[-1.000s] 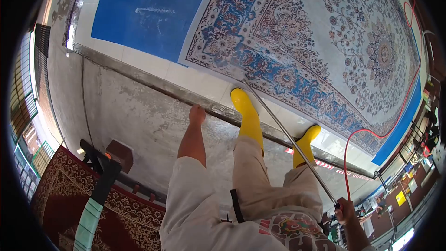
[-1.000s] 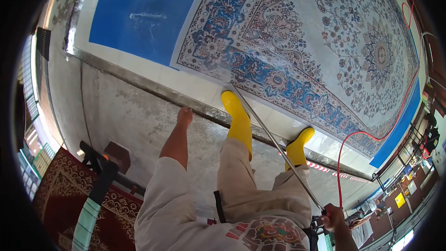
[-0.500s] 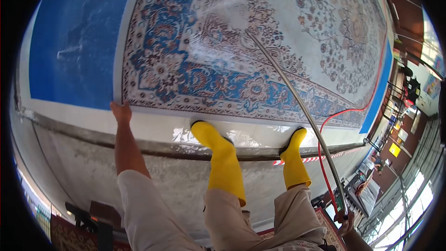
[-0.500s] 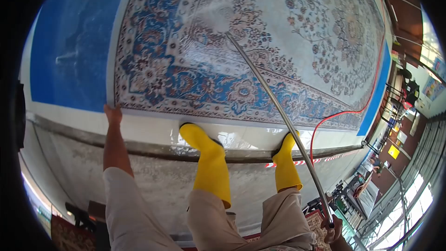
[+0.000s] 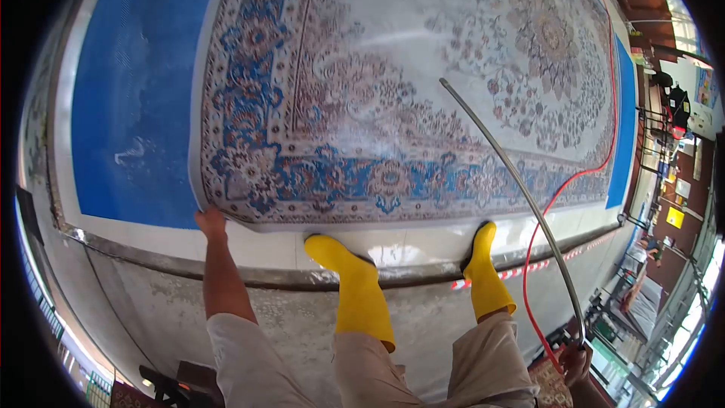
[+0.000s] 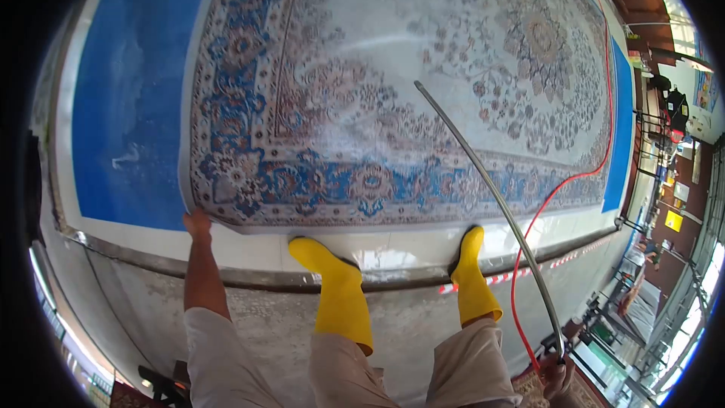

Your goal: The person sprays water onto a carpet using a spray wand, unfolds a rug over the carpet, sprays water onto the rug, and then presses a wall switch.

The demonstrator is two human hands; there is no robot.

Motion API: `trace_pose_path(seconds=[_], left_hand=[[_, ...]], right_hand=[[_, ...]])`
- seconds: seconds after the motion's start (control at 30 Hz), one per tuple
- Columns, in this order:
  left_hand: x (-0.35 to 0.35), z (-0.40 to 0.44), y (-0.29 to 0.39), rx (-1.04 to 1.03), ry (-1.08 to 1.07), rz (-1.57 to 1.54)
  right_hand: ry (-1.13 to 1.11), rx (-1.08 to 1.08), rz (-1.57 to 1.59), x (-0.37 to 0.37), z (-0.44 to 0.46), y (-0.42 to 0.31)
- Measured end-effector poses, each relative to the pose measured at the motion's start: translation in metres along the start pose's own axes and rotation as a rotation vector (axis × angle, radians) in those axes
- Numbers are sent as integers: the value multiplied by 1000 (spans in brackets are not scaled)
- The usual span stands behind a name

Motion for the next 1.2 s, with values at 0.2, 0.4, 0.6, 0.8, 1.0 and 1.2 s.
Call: trace_pose_path(seconds=[0.2, 0.4, 0.6, 0.8, 1.0, 1.2], left_hand=[[10, -202, 264, -198, -351, -168], [-21, -563, 429, -871, -509, 156], [-63, -921, 466, -1243, -698, 200], [-116, -1136, 374, -1363, -1100, 564], [-143, -1198, 230, -914, -1489, 750], [-42, -1145, 183, -633, -1490, 763]], right_hand=[[-98, 148, 194, 47, 62, -21], [-75, 310, 337, 165, 120, 58], [-109, 219, 414, 326, 175, 132], [-107, 116, 382, 415, 186, 233], [-201, -22, 198, 425, 136, 335], [-343, -127, -190, 396, 97, 379]])
Point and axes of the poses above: each hand's wrist, its own z-axis towards the middle knuckle, its own x-axis out of the back of the hand, y = z × x, the point moved 5 cm from there along z, towards the middle knuckle, and after that the axes turned 14 degrees about y, right-handed, at the moved point
